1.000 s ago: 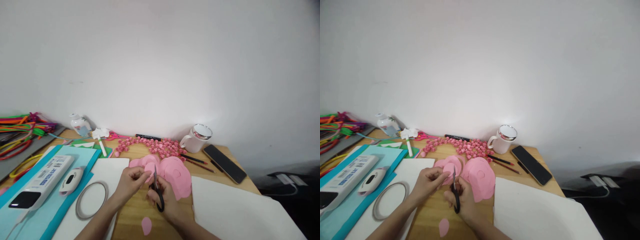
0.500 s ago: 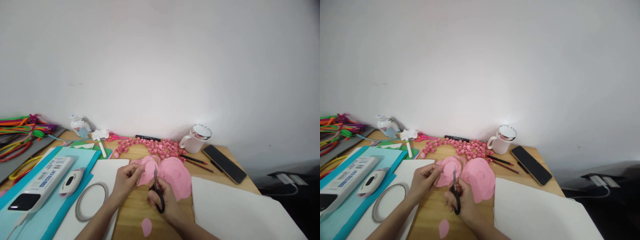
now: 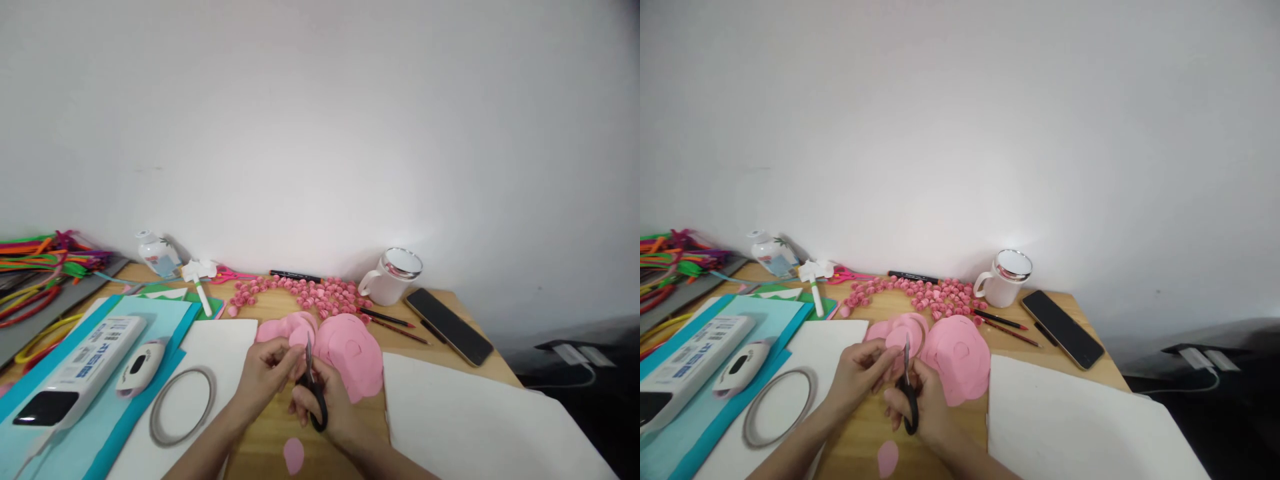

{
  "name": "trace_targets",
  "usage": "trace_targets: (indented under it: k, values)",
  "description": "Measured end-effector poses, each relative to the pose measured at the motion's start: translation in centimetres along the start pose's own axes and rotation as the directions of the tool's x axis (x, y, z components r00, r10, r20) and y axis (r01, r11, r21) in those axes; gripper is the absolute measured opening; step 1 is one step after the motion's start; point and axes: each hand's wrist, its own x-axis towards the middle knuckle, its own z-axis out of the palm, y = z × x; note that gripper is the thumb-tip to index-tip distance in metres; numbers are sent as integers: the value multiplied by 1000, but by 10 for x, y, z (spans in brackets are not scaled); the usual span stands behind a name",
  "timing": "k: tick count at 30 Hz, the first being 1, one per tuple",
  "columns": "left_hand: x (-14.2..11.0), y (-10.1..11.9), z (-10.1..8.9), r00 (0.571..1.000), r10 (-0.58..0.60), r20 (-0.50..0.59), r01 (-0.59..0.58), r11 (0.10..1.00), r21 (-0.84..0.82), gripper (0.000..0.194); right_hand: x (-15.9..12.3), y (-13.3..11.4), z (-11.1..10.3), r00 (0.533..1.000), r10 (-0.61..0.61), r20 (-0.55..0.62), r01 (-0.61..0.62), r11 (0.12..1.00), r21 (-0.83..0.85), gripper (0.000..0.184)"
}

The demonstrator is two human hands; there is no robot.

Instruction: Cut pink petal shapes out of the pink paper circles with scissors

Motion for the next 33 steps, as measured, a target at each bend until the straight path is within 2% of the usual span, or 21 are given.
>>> trace_targets:
  k: [5, 8, 19, 26, 33]
  values:
    - [4, 6, -8, 989, -49, 141, 44, 998, 40, 39, 0, -4, -2, 998, -40, -46, 39, 999, -29, 34]
    - [5, 7, -9, 984, -64, 166, 60, 998, 27, 38, 1, -7, -4, 996, -65, -54, 63, 997, -35, 35]
    - [6, 3, -11, 996, -48, 72, 45, 998, 42, 34, 0, -12, 0, 993, 18, -118, -19, 1000, -12, 26]
    - [6, 2, -12, 998, -29, 50, 26, 999, 44, 31, 0, -11, 0, 995, 11, -102, -14, 1000, -20, 17]
    - [8, 2, -13, 999, 37, -9, -36, 999, 26, 28, 0, -6, -1, 997, 29, -78, -30, 1000, -9, 18]
